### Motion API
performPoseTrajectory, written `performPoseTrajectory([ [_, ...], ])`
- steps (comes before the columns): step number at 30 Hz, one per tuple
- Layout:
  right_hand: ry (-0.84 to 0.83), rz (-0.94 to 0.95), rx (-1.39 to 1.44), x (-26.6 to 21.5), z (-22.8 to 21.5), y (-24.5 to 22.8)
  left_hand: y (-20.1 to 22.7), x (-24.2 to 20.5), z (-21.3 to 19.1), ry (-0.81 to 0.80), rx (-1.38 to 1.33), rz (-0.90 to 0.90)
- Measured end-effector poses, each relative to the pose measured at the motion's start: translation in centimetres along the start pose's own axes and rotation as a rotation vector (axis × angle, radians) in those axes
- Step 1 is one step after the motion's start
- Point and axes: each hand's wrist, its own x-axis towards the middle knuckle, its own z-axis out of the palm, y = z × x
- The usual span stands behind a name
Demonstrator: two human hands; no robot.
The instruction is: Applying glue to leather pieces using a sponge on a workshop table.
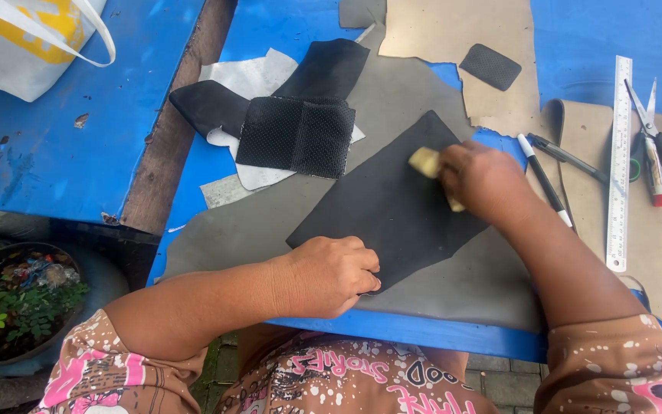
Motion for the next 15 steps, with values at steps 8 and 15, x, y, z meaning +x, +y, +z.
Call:
performPoseTrajectory([
  [8,0.078,0.176,-0.174,3.0,-4.9,-0.4,-1.3,0.6,2.5,0.103,-0.074,-0.022],
  [15,0.283,-0.419,0.05,2.5,1.3,-11.8,-1.3,0.5,2.0,0.076,-0.114,-0.029],
])
